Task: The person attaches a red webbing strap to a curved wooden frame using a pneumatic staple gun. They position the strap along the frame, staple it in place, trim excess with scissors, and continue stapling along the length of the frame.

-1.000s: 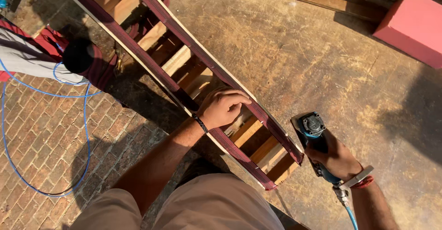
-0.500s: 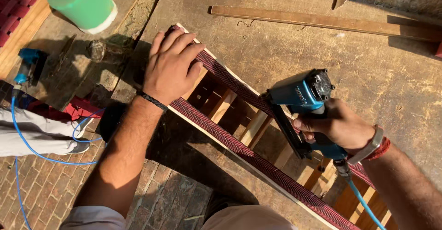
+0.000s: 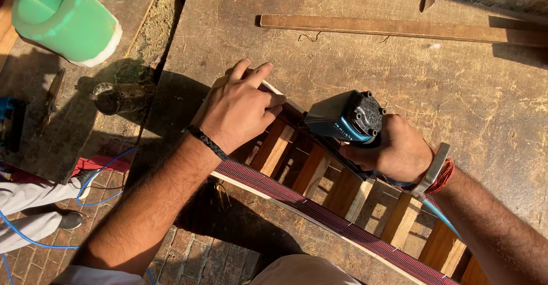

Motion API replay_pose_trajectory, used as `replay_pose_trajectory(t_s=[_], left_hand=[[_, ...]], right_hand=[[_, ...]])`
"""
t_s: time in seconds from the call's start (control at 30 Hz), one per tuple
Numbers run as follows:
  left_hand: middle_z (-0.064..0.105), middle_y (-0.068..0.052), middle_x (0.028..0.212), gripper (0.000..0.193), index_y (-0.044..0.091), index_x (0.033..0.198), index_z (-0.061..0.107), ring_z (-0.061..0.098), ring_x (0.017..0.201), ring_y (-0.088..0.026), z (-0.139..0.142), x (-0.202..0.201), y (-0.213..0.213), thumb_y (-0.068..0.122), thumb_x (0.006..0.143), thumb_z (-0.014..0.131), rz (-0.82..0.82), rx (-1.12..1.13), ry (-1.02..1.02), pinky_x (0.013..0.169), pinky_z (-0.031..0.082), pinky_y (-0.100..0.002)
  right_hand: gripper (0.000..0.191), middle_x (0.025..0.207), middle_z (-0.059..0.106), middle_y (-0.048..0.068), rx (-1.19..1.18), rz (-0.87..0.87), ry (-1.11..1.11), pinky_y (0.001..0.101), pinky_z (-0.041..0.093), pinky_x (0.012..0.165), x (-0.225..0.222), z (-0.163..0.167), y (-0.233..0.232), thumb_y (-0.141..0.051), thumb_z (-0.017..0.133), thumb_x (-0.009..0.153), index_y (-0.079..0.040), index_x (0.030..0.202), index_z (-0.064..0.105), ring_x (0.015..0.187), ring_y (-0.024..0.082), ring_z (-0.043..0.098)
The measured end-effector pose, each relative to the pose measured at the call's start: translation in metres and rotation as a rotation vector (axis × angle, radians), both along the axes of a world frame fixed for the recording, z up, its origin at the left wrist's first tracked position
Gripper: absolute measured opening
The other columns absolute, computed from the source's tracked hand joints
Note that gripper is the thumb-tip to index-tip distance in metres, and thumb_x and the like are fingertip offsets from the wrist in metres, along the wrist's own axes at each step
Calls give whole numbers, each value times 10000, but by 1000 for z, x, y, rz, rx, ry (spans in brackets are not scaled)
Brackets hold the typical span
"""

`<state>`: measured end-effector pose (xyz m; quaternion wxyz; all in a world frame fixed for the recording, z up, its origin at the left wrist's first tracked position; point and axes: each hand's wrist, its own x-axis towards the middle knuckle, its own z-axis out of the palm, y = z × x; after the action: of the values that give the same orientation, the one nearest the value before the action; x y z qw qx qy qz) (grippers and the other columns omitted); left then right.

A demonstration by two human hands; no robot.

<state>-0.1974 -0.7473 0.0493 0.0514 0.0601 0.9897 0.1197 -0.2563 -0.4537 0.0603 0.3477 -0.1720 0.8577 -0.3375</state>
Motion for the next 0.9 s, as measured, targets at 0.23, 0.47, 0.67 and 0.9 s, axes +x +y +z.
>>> replay_pose_trajectory(t_s=[0.23,0.47,0.67,0.9], left_hand=[[388,-189,1580,214,4,525,697,264,1451,-523,10,-2,3,111,697,767,-29,-106,-60,965,523,-571],[448,-246,1499,222,194,1070,816,292,1411,-572,7,-1,5,260,893,700,-13,-10,-10,888,519,-659],[460,-259,1492,287,221,1157,785,302,1402,-571,2,0,5,263,888,694,-20,-23,-21,876,537,-638],[516,-260,1446,292,206,1141,794,343,1380,-558,-5,0,2,255,868,701,-37,-25,26,903,538,-620]], right_hand=[[290,568,728,79,77,94,218,358,561,432,4,-8,-3,-278,877,732,-32,815,749,462,170,700],[129,623,711,111,-195,-110,-339,352,573,457,-45,-31,1,-129,779,741,-37,816,728,484,189,669],[176,635,683,97,-365,-40,-655,347,546,475,-90,-64,0,-127,739,822,42,821,688,490,180,635],[167,613,659,68,-349,71,-708,317,531,480,-108,-73,-6,-137,707,800,0,886,748,483,143,612]])
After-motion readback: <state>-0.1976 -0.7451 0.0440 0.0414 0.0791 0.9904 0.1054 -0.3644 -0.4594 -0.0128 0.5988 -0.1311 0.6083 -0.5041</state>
